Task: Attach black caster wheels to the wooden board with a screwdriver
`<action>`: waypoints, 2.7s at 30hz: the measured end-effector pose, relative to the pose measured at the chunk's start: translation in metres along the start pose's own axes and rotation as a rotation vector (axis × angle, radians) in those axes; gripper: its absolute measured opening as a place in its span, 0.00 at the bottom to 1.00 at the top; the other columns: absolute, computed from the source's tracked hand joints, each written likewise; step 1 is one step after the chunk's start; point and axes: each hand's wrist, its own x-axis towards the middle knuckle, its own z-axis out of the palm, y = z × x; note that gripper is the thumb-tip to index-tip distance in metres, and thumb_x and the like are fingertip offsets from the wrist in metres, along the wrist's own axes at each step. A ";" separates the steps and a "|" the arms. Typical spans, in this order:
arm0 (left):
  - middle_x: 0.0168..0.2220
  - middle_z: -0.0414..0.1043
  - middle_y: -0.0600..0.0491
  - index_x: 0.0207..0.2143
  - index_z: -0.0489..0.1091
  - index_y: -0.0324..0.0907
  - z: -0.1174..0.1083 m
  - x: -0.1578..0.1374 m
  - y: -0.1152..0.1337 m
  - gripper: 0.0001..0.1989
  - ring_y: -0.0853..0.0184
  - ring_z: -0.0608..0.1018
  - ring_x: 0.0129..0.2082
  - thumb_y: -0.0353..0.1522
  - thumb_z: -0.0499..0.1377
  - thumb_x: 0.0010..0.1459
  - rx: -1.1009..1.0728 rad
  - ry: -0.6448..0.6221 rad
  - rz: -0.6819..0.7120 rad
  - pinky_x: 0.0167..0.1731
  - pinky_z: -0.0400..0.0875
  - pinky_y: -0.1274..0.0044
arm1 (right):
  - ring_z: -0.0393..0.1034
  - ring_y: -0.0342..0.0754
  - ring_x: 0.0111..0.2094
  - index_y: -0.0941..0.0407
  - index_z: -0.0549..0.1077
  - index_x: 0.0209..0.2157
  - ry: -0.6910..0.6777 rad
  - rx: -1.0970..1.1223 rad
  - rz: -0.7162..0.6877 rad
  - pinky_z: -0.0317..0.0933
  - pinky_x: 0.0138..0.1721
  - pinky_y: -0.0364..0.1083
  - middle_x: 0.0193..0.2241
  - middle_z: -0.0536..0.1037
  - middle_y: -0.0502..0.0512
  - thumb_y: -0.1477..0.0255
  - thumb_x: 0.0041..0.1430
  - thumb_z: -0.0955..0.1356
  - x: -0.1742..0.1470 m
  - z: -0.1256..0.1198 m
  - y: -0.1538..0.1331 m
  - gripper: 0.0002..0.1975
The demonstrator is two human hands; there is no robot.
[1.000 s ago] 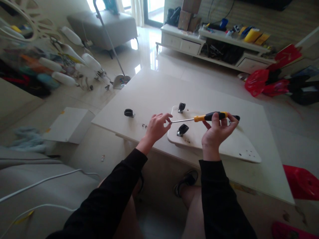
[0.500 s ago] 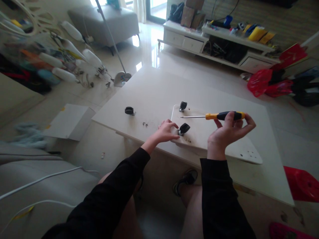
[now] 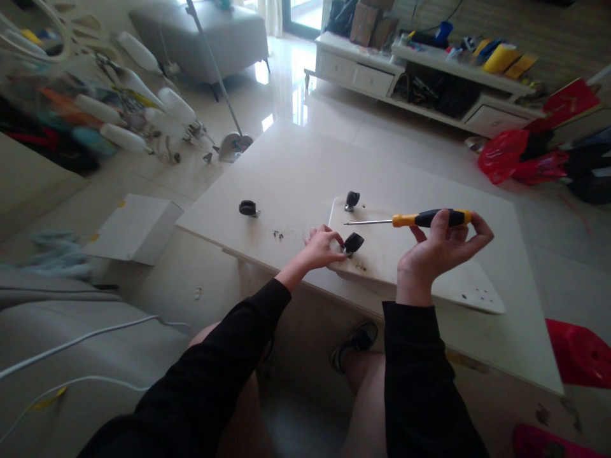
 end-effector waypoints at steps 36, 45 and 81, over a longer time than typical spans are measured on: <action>0.52 0.73 0.48 0.55 0.78 0.55 -0.016 0.005 0.009 0.37 0.54 0.74 0.57 0.17 0.53 0.49 0.008 -0.036 0.186 0.62 0.71 0.54 | 0.78 0.53 0.55 0.48 0.71 0.53 -0.367 -0.046 -0.223 0.81 0.44 0.53 0.56 0.75 0.55 0.58 0.57 0.75 -0.040 0.011 -0.026 0.24; 0.52 0.73 0.49 0.56 0.78 0.55 -0.010 0.009 0.014 0.38 0.54 0.73 0.56 0.15 0.52 0.50 0.021 -0.043 0.156 0.59 0.71 0.57 | 0.79 0.52 0.53 0.48 0.74 0.55 -0.466 -0.113 -0.376 0.78 0.34 0.46 0.53 0.79 0.55 0.60 0.61 0.75 -0.044 0.015 -0.016 0.22; 0.57 0.72 0.48 0.61 0.74 0.51 -0.016 0.003 0.023 0.36 0.54 0.70 0.60 0.17 0.50 0.55 0.048 -0.151 0.114 0.61 0.66 0.58 | 0.72 0.52 0.49 0.48 0.70 0.56 -0.417 -0.302 -0.578 0.74 0.35 0.49 0.51 0.72 0.57 0.58 0.64 0.74 -0.041 0.045 -0.007 0.22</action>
